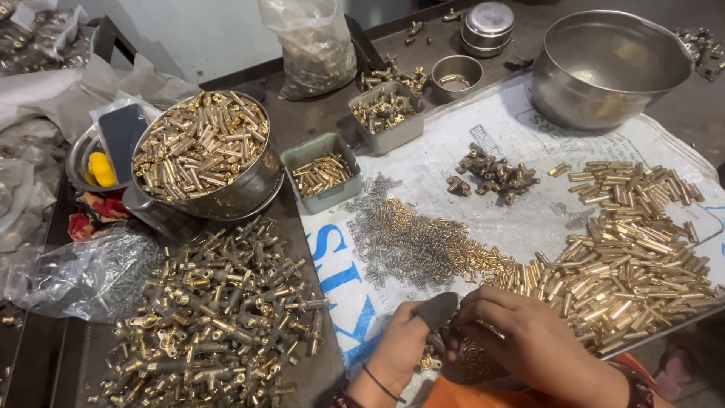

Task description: Assembling small brass metal components by hand at a workbench.

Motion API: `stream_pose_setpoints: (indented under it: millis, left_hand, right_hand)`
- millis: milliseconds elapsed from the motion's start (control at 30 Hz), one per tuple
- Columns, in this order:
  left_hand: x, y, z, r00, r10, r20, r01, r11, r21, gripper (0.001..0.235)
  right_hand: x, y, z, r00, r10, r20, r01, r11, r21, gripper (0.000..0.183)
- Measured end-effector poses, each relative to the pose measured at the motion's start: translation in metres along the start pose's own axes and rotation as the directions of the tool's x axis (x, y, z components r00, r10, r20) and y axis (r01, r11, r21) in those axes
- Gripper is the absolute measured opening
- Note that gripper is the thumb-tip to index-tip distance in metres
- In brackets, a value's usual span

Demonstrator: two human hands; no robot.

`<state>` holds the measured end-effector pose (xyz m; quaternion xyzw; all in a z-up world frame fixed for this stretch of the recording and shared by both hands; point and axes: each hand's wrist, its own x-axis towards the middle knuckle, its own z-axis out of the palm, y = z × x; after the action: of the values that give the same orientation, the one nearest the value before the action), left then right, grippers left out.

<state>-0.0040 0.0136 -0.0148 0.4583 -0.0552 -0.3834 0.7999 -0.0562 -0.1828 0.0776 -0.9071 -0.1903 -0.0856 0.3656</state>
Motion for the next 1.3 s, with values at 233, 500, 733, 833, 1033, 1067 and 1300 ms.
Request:
stream_pose_setpoints:
  millis: [233, 500, 733, 833, 1033, 1067, 1300]
  left_hand:
    - [0.000, 0.002, 0.000, 0.997, -0.078, 0.006, 0.078, 0.997, 0.000, 0.033]
    - [0.005, -0.005, -0.006, 0.997, -0.066, -0.029, 0.067, 0.997, 0.032, 0.031]
    - [-0.005, 0.001, -0.020, 0.999, 0.038, -0.012, -0.035, 0.982, 0.187, 0.028]
    - [-0.029, 0.034, -0.045, 0.954, 0.287, -0.083, -0.196, 0.811, 0.552, 0.022]
    - [-0.114, 0.161, -0.047, 0.242, 0.947, -0.210, 0.218, 0.158, 0.963, 0.034]
    - [-0.121, 0.172, -0.050, 0.238, 0.953, -0.188, 0.324, 0.104, 0.940, 0.035]
    - [-0.121, 0.183, -0.078, 0.315, 0.939, -0.138, 0.614, -0.091, 0.784, 0.063]
  right_hand:
    - [-0.001, 0.004, -0.002, 1.000, 0.021, 0.005, -0.021, 1.000, -0.002, 0.014]
    - [-0.007, 0.001, 0.013, 0.991, 0.130, -0.039, -0.133, 0.986, -0.099, 0.019]
    - [-0.008, 0.007, 0.011, 0.994, 0.110, 0.010, -0.110, 0.990, 0.086, 0.017]
    - [-0.013, 0.010, 0.009, 0.968, 0.204, 0.147, -0.226, 0.963, 0.147, 0.016]
    - [-0.036, 0.043, 0.022, 0.861, 0.437, 0.260, -0.461, 0.887, 0.035, 0.026]
    - [-0.038, 0.047, 0.025, 0.853, 0.438, 0.284, -0.469, 0.882, 0.049, 0.023]
    - [-0.054, 0.049, 0.019, 0.849, 0.467, 0.247, -0.521, 0.818, 0.244, 0.023]
